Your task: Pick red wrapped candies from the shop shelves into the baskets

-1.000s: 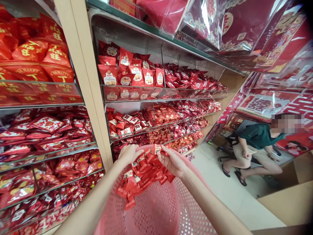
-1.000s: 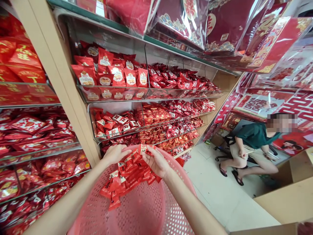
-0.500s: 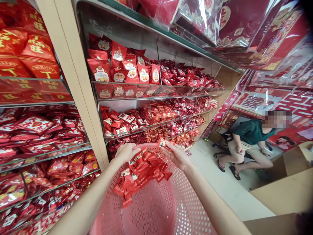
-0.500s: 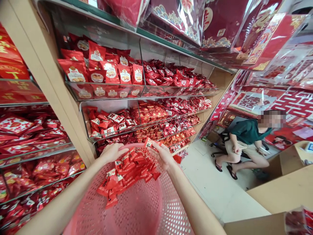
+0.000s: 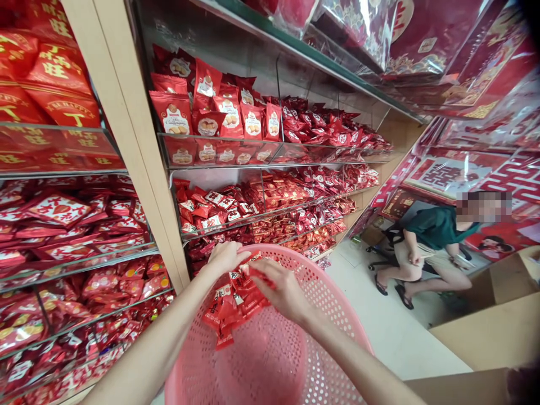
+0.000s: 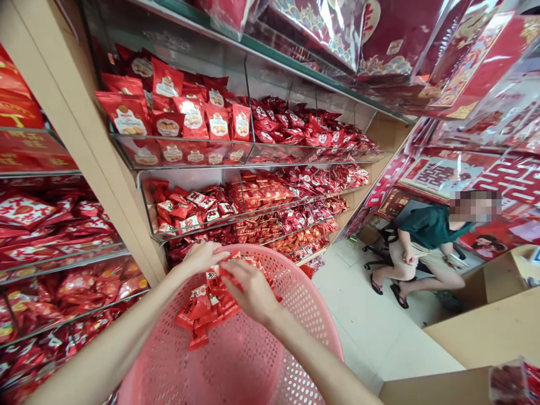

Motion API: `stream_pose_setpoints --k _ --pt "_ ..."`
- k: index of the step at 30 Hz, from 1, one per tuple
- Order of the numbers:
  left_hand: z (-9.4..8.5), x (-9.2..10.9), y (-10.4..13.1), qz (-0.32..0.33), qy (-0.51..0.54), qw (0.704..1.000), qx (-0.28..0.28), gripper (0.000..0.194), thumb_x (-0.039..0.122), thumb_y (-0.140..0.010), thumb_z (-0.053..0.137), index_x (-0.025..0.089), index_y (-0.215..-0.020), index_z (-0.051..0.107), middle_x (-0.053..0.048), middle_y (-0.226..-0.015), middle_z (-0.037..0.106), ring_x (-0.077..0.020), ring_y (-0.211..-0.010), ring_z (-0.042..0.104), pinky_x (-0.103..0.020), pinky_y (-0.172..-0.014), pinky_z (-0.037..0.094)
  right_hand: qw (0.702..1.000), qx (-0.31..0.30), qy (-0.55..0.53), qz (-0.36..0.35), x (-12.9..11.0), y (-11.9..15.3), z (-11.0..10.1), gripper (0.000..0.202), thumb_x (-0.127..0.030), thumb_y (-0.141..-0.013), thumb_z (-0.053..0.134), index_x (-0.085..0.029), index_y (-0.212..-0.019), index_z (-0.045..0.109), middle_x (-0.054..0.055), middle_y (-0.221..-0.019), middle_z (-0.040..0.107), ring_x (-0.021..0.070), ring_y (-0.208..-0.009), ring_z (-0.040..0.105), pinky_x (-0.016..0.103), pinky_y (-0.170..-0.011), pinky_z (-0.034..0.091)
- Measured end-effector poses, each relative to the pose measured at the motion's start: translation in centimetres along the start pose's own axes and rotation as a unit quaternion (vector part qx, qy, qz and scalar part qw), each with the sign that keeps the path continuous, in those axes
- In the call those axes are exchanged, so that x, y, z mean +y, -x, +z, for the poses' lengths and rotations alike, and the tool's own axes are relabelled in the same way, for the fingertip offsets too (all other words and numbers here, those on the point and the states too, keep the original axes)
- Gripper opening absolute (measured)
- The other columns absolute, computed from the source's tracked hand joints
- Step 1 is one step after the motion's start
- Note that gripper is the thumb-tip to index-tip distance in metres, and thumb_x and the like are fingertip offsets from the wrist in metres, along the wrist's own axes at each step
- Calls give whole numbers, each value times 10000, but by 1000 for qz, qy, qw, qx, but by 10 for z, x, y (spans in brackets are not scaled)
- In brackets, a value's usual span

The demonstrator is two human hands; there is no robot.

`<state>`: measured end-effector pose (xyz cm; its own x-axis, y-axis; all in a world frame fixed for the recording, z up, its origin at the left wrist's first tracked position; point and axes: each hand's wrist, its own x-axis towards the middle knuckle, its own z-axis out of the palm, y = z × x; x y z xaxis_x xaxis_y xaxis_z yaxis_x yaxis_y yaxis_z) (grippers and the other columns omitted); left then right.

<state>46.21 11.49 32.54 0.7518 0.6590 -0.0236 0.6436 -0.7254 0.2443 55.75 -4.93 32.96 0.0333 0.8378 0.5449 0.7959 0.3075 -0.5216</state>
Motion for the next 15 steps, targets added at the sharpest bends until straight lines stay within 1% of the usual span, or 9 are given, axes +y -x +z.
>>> stream_pose_setpoints --k 1,3,6,9,12,13,15 --pt "0 0 -1 5 1 1000 4 425 564 -792 362 232 -776 627 -52 -800 681 -218 -785 627 -261 -628 404 997 -30 55 -39 -3 2 6 295 -225 -877 440 -184 -1157 523 71 -1109 589 169 -971 544 318 -840 418" --pt "1 -2 -2 15 3 1000 11 439 570 -792 355 226 -746 623 -49 -782 680 -212 -776 628 -255 -627 400 980 -70 156 -98 -2 5 17 293 -190 -887 411 -166 -1161 513 80 -1101 591 173 -927 539 333 -817 405" --pt "2 -3 -4 9 2 1000 12 437 568 -786 364 219 -723 619 -49 -758 678 -207 -764 630 -249 -624 398 953 -88 257 -136 6 8 29 298 -161 -899 365 -148 -1163 502 92 -1112 581 178 -885 519 344 -799 390" --pt "2 -3 -4 -3 3 1000 7 436 575 -779 372 222 -736 624 -53 -767 681 -214 -781 629 -256 -638 405 934 -88 324 -119 12 8 39 334 -164 -897 347 -136 -1211 460 114 -1165 546 208 -909 499 381 -820 376" --pt "2 -3 -4 -5 1 1000 9 437 572 -785 362 228 -745 627 -58 -784 682 -225 -793 627 -272 -649 412 926 -90 356 -86 12 7 49 375 -164 -890 342 -145 -1258 417 118 -1212 517 237 -998 473 417 -867 356" --pt "2 -3 -4 -7 0 1000 10 439 573 -785 359 227 -745 627 -59 -786 682 -225 -795 627 -273 -651 412 927 -87 356 -76 12 7 52 381 -194 -895 345 -151 -1268 406 118 -1225 509 244 -1037 458 433 -889 344" --pt "2 -3 -4 -10 3 1000 12 445 579 -784 359 225 -743 625 -58 -779 679 -217 -792 627 -265 -653 409 933 -74 348 -60 12 8 59 414 -308 -900 356 -158 -1285 388 122 -1257 487 261 -1115 417 478 -935 308"
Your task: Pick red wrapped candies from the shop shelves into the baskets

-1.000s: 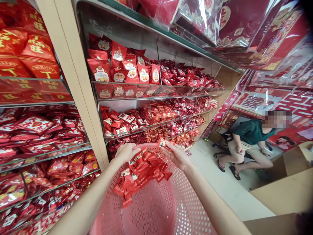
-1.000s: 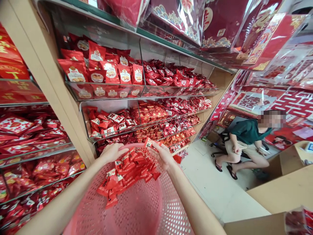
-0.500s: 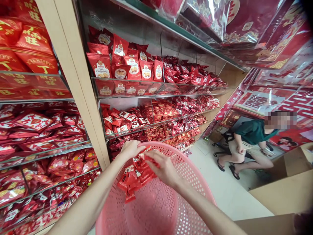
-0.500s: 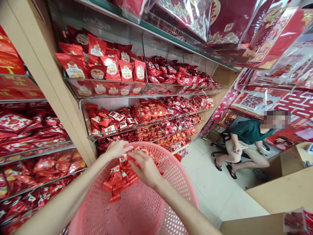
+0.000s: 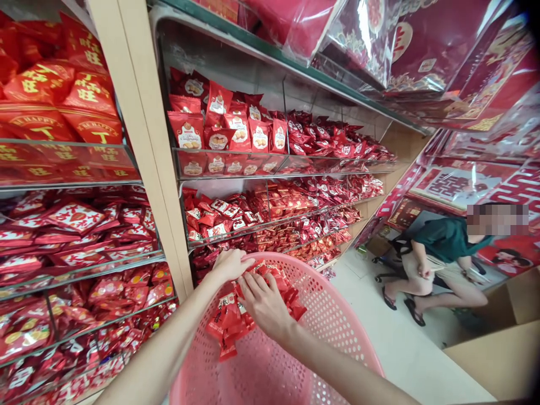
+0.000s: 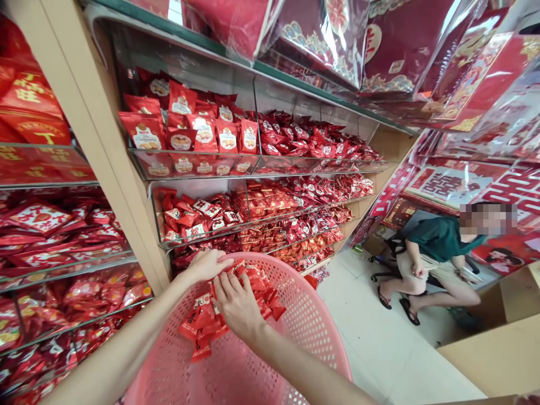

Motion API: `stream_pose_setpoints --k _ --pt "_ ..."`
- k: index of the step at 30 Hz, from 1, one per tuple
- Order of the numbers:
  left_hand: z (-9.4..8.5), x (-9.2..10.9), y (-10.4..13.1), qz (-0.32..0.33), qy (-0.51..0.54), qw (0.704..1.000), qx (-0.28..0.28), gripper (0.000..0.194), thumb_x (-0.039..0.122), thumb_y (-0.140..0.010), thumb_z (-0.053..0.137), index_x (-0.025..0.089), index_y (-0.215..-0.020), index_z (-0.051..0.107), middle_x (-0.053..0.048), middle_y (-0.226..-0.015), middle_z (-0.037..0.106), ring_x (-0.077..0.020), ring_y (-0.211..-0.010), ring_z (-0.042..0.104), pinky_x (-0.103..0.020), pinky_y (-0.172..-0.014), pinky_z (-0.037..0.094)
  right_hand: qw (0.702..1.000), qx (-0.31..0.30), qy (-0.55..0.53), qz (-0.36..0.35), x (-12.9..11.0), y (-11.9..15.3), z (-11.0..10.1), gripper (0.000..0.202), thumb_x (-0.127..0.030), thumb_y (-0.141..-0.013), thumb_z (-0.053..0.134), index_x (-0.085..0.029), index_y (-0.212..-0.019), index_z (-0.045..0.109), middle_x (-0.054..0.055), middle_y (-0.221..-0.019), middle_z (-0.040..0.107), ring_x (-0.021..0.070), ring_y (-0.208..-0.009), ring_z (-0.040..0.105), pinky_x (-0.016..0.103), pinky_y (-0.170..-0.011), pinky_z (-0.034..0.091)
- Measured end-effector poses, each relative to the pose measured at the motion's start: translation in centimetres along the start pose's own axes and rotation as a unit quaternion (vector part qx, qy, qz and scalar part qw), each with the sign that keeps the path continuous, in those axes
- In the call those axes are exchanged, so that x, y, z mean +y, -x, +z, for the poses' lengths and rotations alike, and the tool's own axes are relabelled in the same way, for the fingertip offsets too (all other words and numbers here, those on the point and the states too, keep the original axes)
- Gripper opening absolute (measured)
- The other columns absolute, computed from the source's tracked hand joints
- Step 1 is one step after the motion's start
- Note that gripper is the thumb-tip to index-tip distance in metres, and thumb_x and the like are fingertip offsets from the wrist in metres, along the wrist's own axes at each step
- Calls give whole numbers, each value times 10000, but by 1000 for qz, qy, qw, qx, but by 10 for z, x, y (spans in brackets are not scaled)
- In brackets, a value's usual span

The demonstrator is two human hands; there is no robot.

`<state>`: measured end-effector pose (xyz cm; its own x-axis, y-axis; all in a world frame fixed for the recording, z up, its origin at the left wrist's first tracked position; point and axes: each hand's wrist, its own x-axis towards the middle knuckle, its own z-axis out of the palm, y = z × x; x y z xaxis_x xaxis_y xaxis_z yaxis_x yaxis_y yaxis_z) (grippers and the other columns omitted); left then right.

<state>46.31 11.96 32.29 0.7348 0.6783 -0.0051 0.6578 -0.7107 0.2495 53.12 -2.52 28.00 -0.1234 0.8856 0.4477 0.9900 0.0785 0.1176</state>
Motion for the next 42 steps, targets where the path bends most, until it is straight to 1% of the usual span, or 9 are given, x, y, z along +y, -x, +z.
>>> stream_pose_setpoints --k 6,11,17,21,25,31,37,40,42 --pt "0 -3 4 -7 30 1000 -2 418 553 -795 359 225 -745 613 -39 -757 675 -191 -752 624 -247 -629 398 1000 14 -19 18 -4 0 9 540 -503 -865 351 -171 -1290 380 116 -1301 451 274 -1208 342 506 -1004 201" --pt "1 -16 9 -10 46 999 1 375 507 -805 365 226 -756 607 -31 -783 679 -190 -735 625 -242 -589 391 998 28 -46 -22 10 -22 -23 499 -515 -861 357 -150 -1176 487 128 -1175 540 265 -1068 442 457 -927 284" --pt "1 -33 16 -21 24 999 8 406 511 -814 335 224 -762 618 -49 -802 685 -220 -789 637 -256 -618 401 996 74 -39 -33 30 -109 -64 271 -280 -920 317 -167 -986 554 82 -962 585 192 -884 476 319 -771 344" --pt "-1 -40 22 -39 23 999 3 430 543 -807 326 229 -774 617 -58 -823 687 -236 -815 639 -267 -629 405 999 44 -27 -16 24 -172 -55 142 -260 -864 444 -171 -868 554 71 -917 579 202 -881 488 312 -750 357" --pt "-1 -48 25 -42 24 999 2 435 542 -811 323 226 -798 622 -70 -864 683 -243 -834 634 -277 -644 408 995 -43 -81 34 14 -208 -31 165 -292 -776 560 -171 -889 561 70 -958 574 196 -870 527 284 -693 396" --pt "-1 -54 24 -48 28 998 -13 433 537 -814 332 220 -795 626 -72 -848 685 -239 -836 637 -266 -644 397 995 -56 -60 63 10 -218 -19 166 -204 -760 532 -173 -919 568 84 -1003 574 202 -884 555 289 -700 421" --pt "-3 -53 27 -38 24 999 -9 443 546 -820 316 220 -773 612 -64 -808 681 -232 -788 639 -269 -625 396 994 22 -68 79 18 -218 -33 179 -149 -837 380 -152 -865 557 91 -902 608 191 -829 573 281 -697 409" --pt "-4 -53 28 -28 25 999 -2 457 558 -822 305 216 -777 605 -60 -806 680 -221 -777 638 -263 -620 393 973 78 -176 126 30 -214 -42 150 -182 -828 406 -169 -789 551 40 -781 614 147 -705 567 245 -641 402" --pt "-3 -53 28 -30 28 999 -2 457 564 -819 310 217 -780 605 -57 -809 680 -212 -780 637 -256 -620 392 938 113 -292 150 37 -206 -49 116 -197 -794 456 -171 -723 545 0 -677 594 116 -616 540 220 -608 395"
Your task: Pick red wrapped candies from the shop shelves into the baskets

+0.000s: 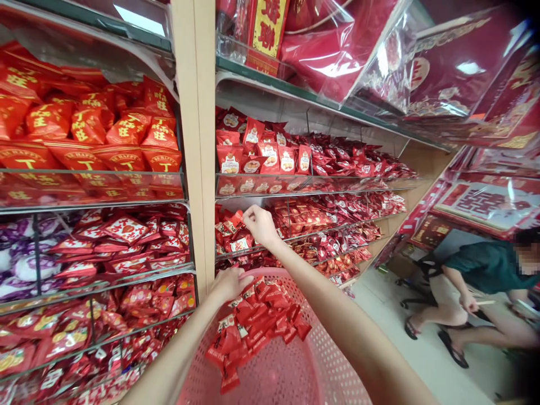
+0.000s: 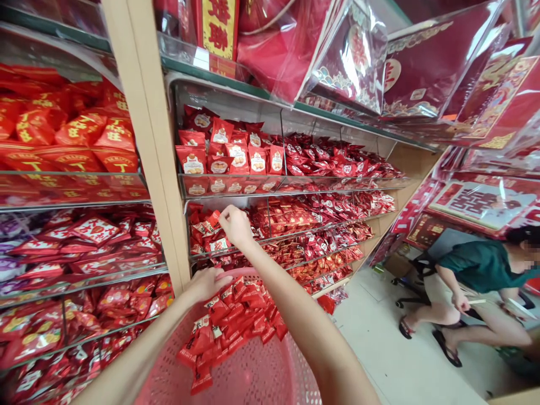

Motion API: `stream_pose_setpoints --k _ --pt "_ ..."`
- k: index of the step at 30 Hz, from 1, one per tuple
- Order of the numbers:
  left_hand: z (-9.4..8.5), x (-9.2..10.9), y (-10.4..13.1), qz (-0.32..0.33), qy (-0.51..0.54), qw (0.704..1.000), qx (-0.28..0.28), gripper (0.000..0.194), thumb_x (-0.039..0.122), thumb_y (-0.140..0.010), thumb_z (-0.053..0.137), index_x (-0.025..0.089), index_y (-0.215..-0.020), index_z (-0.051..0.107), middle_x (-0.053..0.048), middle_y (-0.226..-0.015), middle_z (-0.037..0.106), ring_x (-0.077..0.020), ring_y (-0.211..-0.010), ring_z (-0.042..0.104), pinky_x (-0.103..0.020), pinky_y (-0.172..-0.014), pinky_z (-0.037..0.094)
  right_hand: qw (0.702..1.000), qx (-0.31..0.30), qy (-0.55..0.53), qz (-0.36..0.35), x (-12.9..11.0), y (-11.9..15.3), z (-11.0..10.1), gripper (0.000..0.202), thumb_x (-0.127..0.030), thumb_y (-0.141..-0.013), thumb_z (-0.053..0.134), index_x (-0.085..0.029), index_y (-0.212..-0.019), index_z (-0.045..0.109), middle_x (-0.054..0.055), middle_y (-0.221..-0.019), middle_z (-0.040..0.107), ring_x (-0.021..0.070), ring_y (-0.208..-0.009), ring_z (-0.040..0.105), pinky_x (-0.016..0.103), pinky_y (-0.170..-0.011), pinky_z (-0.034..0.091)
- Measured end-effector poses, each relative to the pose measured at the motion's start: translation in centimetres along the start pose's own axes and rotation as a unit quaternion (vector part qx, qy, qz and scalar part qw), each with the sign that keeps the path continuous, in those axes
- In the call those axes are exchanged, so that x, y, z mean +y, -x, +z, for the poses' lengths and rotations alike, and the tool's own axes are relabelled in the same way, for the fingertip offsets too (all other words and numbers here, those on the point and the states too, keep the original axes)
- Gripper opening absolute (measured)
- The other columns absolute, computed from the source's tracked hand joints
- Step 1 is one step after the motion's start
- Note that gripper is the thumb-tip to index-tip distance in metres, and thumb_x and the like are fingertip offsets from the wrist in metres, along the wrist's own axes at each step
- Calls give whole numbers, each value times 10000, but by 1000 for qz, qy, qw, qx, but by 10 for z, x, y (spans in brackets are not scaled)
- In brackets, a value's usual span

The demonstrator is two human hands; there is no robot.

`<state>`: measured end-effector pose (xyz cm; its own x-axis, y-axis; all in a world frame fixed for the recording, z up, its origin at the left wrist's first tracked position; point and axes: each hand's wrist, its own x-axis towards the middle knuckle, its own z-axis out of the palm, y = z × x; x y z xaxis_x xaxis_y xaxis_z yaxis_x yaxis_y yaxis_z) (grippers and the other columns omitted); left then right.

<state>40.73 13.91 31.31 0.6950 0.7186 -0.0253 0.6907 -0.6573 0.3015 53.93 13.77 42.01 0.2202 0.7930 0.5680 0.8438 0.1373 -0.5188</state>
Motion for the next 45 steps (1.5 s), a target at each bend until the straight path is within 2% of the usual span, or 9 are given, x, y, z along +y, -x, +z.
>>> stream_pose_setpoints --k 5,9,14,20,26,31,34,40,45 --pt "2 -1 -1 -18 12 1000 -7 479 600 -802 315 226 -788 613 -58 -825 677 -222 -805 631 -261 -638 402 973 35 -223 40 7 38 -33 113 -258 -739 527 -155 -694 546 -20 -632 558 93 -559 490 205 -560 389" --pt "3 0 0 -19 24 1000 -9 505 631 -791 303 231 -791 612 -52 -793 672 -215 -773 630 -257 -627 398 952 19 -292 89 18 85 -50 154 -306 -749 548 -158 -704 552 -22 -629 526 90 -564 458 209 -562 381" --pt "5 4 0 -13 23 1000 -7 471 610 -792 321 239 -795 611 -39 -801 671 -204 -769 625 -248 -610 388 955 18 -265 130 45 130 -52 178 -346 -773 540 -176 -720 535 -13 -640 515 103 -570 445 217 -562 369" --pt "5 17 -1 -5 5 1000 1 499 614 -779 317 222 -777 626 -61 -812 681 -226 -777 628 -272 -625 404 981 36 -147 125 66 151 -53 201 -373 -788 519 -191 -703 519 -47 -520 415 93 -470 337 220 -467 277" --pt "1 26 1 -27 20 999 -13 545 603 -802 255 218 -748 637 -70 -792 687 -236 -795 634 -268 -616 405 970 -35 -214 112 41 163 -60 207 -370 -815 501 -171 -759 522 -45 -560 405 81 -499 339 203 -468 279" --pt "1 28 2 -22 15 1000 -5 595 623 -805 211 218 -712 636 -66 -769 686 -238 -778 634 -274 -620 410 911 -256 -312 81 20 175 -56 156 -311 -813 510 -162 -767 514 -32 -635 484 69 -535 409 186 -498 334" --pt "-1 29 5 -20 15 1000 -5 601 623 -809 203 222 -728 642 -64 -777 687 -238 -771 631 -285 -636 418 900 -329 -278 73 18 184 -45 103 -256 -792 530 -162 -749 524 -39 -617 495 61 -506 416 172 -470 326" --pt "2 30 5 -26 16 1000 -7 589 612 -808 217 213 -743 645 -74 -779 688 -249 -774 629 -299 -635 422 917 -302 -251 69 9 195 -32 63 -221 -835 468 -168 -825 502 -11 -719 579 78 -554 526 184 -513 394" --pt "9 29 1 -29 12 1000 -1 634 638 -795 192 203 -744 650 -90 -818 687 -268 -802 624 -322 -654 431 948 -256 -175 -68 -2 201 -31 64 -145 -833 469 -167 -790 510 37 -964 574 104 -810 554 217 -712 444"
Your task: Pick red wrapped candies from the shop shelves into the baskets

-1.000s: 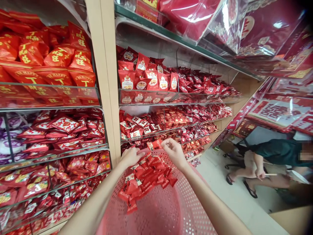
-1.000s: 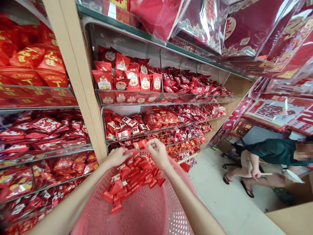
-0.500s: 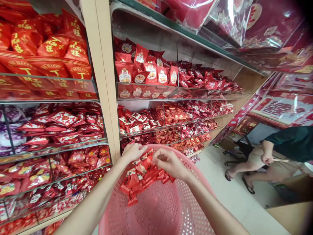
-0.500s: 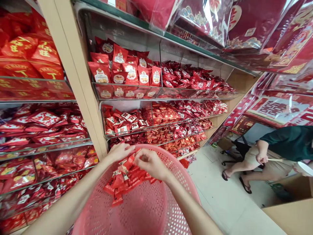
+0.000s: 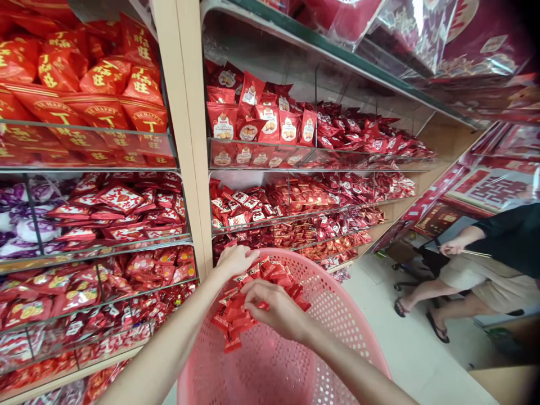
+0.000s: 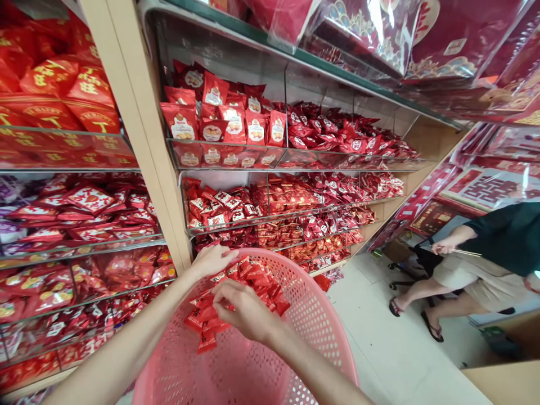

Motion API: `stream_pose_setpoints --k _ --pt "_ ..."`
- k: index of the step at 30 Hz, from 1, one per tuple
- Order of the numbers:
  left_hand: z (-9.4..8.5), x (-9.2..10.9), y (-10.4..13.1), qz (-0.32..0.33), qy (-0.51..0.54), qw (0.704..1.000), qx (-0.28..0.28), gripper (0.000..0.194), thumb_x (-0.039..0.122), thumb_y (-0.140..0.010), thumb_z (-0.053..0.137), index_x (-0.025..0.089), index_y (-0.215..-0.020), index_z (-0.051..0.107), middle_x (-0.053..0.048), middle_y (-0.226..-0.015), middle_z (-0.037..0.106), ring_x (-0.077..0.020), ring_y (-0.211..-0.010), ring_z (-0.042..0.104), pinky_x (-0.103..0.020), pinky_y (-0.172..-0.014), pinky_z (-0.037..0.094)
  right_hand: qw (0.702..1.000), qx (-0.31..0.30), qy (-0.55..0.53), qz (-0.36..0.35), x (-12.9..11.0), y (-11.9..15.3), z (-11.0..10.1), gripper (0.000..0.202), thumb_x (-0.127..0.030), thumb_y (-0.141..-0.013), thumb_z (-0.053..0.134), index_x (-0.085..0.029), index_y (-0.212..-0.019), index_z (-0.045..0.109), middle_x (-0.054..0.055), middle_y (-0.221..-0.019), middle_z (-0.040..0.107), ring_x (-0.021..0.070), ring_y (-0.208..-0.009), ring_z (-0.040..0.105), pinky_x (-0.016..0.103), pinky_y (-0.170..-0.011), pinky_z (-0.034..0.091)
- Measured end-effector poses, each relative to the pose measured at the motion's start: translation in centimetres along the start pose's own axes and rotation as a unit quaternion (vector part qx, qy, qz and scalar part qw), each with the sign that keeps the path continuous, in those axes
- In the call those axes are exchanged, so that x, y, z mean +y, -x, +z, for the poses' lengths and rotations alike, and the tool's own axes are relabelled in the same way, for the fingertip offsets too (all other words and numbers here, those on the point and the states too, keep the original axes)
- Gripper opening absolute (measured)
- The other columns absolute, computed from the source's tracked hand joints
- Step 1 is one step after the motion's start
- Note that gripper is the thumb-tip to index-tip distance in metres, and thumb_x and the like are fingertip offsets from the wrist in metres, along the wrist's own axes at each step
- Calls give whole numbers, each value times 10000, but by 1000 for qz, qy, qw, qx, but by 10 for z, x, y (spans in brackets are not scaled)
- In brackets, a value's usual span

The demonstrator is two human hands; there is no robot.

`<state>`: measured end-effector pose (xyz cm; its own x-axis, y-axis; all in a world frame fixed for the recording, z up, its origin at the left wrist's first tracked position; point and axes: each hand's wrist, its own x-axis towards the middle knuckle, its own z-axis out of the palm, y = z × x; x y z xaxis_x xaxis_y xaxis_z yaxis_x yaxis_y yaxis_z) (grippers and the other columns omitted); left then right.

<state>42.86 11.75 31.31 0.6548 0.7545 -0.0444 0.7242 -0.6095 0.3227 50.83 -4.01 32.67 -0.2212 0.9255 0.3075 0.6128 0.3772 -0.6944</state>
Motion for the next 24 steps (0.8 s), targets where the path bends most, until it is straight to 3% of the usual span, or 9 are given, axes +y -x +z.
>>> stream_pose_setpoints --k 3,6,9,18,21,24 --pt "0 2 -1 2 0 1000 2 638 638 -795 193 200 -772 657 -94 -844 688 -276 -831 621 -333 -676 433 989 -32 134 -49 3 4 9 87 -118 -845 448 -169 -815 512 43 -1071 550 109 -856 556 217 -741 448" --pt "-1 5 -1 6 1 1000 4 645 646 -792 192 203 -786 662 -94 -860 689 -276 -852 619 -333 -691 434 951 -40 293 -87 11 9 18 73 -119 -847 454 -166 -826 506 45 -1102 547 136 -860 550 264 -767 446" --pt "-3 8 0 11 1 1000 4 658 661 -783 188 205 -765 662 -93 -850 688 -272 -841 622 -326 -688 434 915 -31 387 -107 19 12 28 18 -154 -842 487 -163 -830 497 53 -1055 559 165 -843 531 311 -767 431" --pt "-2 9 1 17 -9 1000 6 661 668 -779 168 219 -748 652 -84 -814 684 -269 -819 628 -320 -659 436 885 -8 454 -106 24 9 42 60 -178 -834 496 -169 -776 482 44 -915 557 174 -745 469 320 -652 383" --pt "-2 8 1 17 -10 1000 10 665 671 -778 163 220 -746 651 -84 -813 686 -273 -823 627 -325 -659 437 886 0 449 -119 27 7 44 63 -207 -841 494 -169 -791 493 43 -943 561 182 -813 481 346 -724 389" --pt "-1 8 1 13 -9 1000 10 674 680 -772 160 224 -758 656 -83 -822 688 -275 -832 627 -328 -667 437 888 4 439 -139 30 7 46 193 -352 -828 528 -162 -857 514 59 -1057 544 211 -978 461 403 -882 352"
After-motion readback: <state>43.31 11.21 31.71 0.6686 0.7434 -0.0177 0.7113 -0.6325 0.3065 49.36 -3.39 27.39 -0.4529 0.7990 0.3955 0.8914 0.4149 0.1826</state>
